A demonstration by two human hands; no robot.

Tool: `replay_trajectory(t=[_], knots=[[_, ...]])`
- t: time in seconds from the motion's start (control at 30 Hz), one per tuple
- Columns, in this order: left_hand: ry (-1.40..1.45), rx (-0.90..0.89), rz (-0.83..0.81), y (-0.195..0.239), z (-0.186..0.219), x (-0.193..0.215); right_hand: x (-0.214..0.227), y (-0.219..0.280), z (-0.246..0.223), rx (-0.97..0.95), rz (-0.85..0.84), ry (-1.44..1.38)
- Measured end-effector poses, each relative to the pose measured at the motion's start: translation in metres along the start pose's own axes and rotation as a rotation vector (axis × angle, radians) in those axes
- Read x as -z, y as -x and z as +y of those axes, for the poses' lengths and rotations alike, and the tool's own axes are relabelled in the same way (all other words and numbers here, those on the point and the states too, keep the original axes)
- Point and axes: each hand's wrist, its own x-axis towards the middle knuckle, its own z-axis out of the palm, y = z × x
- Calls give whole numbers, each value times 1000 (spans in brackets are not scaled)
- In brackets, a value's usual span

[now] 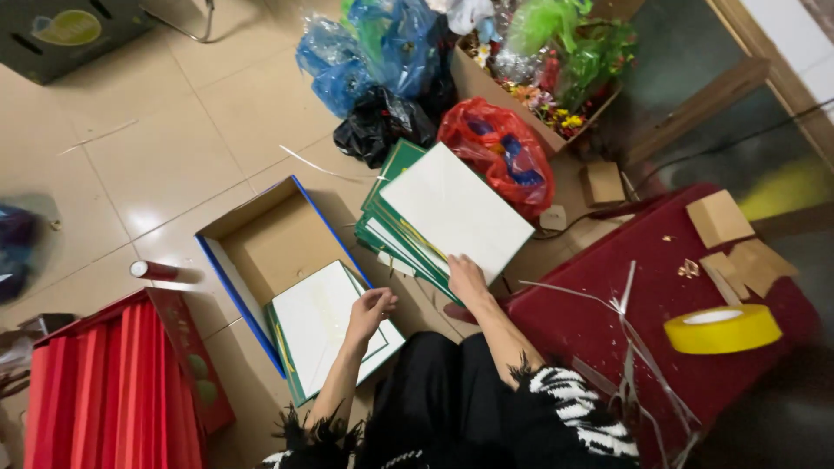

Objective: Assembling paper gift bags by folding them and applying adhesive tape

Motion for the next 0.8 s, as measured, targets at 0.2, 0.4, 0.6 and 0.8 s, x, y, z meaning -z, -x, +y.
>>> replay_trajectory(t=[0.2, 0.4, 0.6, 0.8], knots=[[150, -118, 82, 46, 50, -9, 147, 28, -31, 178, 621, 326], [663, -34, 113, 97, 102, 41, 237, 189, -43, 606, 753, 203], [-190, -51, -168, 102, 20, 51, 211, 383, -64, 472, 251, 41], [-516, -221, -516, 141, -5, 33, 290, 434, -91, 18, 42, -427]])
